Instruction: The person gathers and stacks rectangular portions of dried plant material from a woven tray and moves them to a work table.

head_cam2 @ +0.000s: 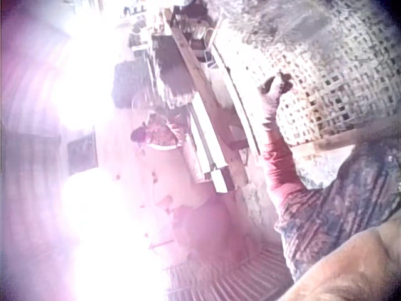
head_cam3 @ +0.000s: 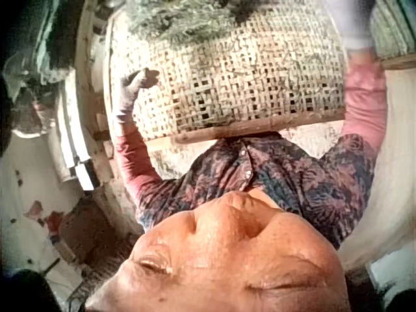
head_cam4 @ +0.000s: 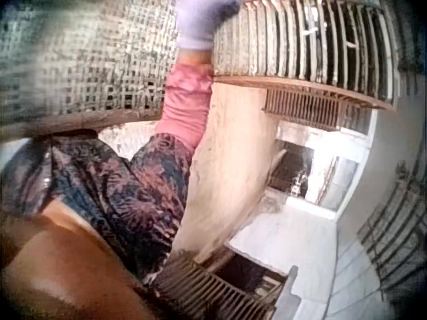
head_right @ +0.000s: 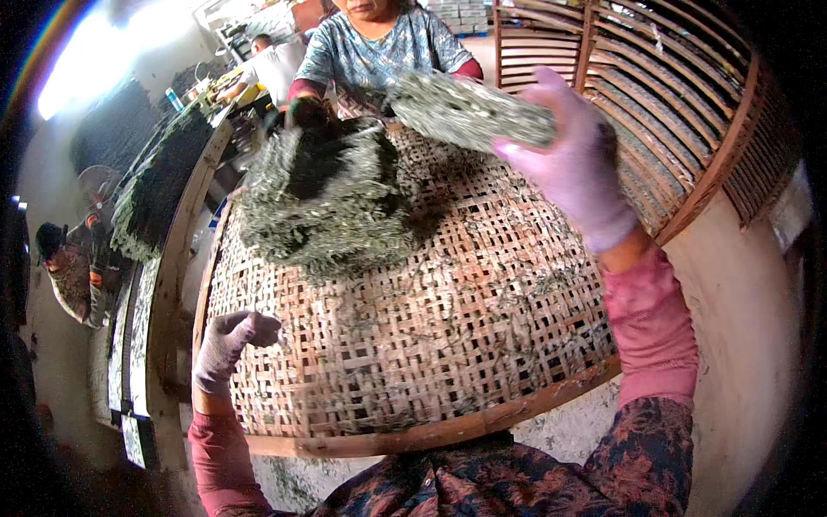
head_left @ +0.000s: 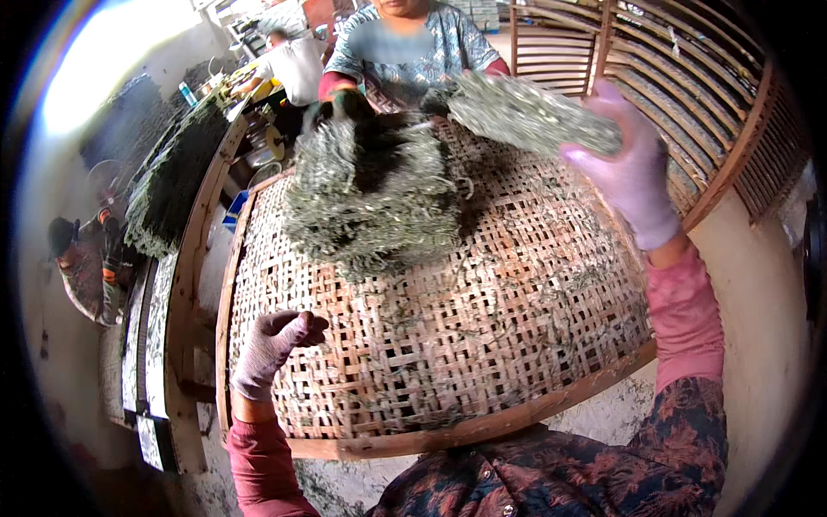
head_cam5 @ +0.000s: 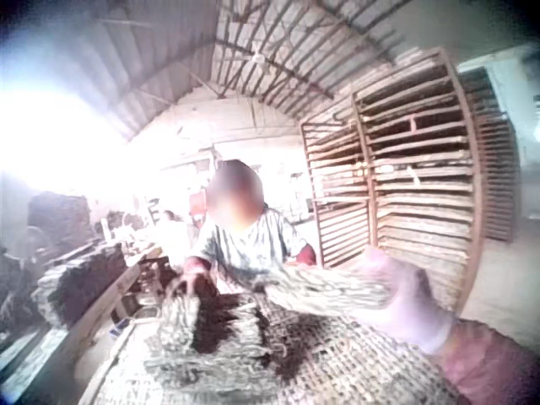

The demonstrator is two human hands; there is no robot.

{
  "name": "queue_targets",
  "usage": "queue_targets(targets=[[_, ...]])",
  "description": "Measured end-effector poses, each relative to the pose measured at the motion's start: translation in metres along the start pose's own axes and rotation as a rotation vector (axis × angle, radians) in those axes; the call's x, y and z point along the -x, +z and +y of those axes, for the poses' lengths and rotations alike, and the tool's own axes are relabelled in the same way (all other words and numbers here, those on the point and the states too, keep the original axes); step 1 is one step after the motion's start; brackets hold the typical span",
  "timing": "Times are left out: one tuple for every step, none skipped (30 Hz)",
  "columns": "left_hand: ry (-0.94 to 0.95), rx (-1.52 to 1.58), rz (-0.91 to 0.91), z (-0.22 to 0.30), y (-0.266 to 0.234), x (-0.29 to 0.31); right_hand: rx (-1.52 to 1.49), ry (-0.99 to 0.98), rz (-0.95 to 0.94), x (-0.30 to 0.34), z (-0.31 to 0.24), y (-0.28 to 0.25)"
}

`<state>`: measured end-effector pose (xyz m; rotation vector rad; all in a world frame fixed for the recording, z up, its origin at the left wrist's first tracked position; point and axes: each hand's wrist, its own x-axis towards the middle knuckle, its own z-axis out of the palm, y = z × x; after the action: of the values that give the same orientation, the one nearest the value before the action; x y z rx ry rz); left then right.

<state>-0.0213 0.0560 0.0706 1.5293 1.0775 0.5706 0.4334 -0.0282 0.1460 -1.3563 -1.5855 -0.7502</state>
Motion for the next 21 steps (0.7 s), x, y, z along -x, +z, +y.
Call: queue_targets(targets=[[0.016, 0.029, -0.009, -0.006, -0.011, 0.004, 0.054, -0.052, 0.010, -0.018, -0.024, 0.007], [0.031, 0.021, -0.030, -0.013, -0.021, 0.005, 0.145, -0.094, 0.052, -0.031, -0.044, 0.022], [0.025, 0.000, -0.051, -0.018, -0.030, 0.007, 0.236, -0.130, 0.091, -0.041, -0.060, 0.041], [0.030, 0.034, -0.052, -0.028, -0.038, 0.010, 0.313, -0.130, 0.025, -0.048, -0.073, 0.065], [0.041, 0.070, -0.066, -0.034, -0.043, 0.009, 0.404, -0.128, -0.043, -0.055, -0.083, 0.082], [0.051, 0.077, -0.087, -0.036, -0.045, 0.008, 0.460, -0.142, -0.073, -0.061, -0.091, 0.094], [0.050, 0.076, -0.125, -0.039, -0.049, 0.005, 0.513, -0.154, -0.106, -0.066, -0.101, 0.105], [0.050, 0.080, -0.125, -0.044, -0.055, 0.006, 0.579, -0.129, -0.217, -0.068, -0.114, 0.122], [0.061, 0.089, -0.141, -0.048, -0.057, 0.005, 0.664, -0.102, -0.328, -0.071, -0.123, 0.130], [0.101, 0.018, -0.158, -0.052, -0.058, 0.003, 0.698, -0.173, -0.352, -0.068, -0.132, 0.131], [0.116, 0.021, -0.172, -0.053, -0.055, 0.000, 0.725, -0.198, -0.404, -0.062, -0.129, 0.142], [0.116, 0.055, -0.179, -0.058, -0.058, 0.002, 0.686, -0.269, -0.348, -0.056, -0.128, 0.153], [0.118, 0.090, -0.190, -0.063, -0.060, 0.001, 0.652, -0.338, -0.292, -0.052, -0.125, 0.157], [0.109, 0.099, -0.207, -0.067, -0.061, -0.002, 0.562, -0.338, -0.333, -0.055, -0.127, 0.150], [0.103, 0.130, -0.221, -0.066, -0.058, -0.006, 0.492, -0.303, -0.393, -0.059, -0.129, 0.139], [0.107, 0.116, -0.184, -0.073, -0.061, -0.011, 0.394, -0.269, -0.449, -0.060, -0.135, 0.137], [0.113, 0.101, -0.151, -0.077, -0.061, -0.015, 0.299, -0.235, -0.505, -0.061, -0.139, 0.133], [0.127, 0.107, -0.132, -0.076, -0.059, -0.021, 0.118, -0.160, -0.540, -0.060, -0.139, 0.127], [0.147, 0.149, -0.104, -0.078, -0.059, -0.031, 0.059, -0.109, -0.505, -0.060, -0.138, 0.118], [0.113, 0.183, -0.037, -0.073, -0.054, -0.039, -0.060, 0.041, -0.578, -0.067, -0.144, 0.103], [0.083, 0.211, 0.037, -0.064, -0.052, -0.045, -0.188, 0.188, -0.643, -0.075, -0.150, 0.087]])
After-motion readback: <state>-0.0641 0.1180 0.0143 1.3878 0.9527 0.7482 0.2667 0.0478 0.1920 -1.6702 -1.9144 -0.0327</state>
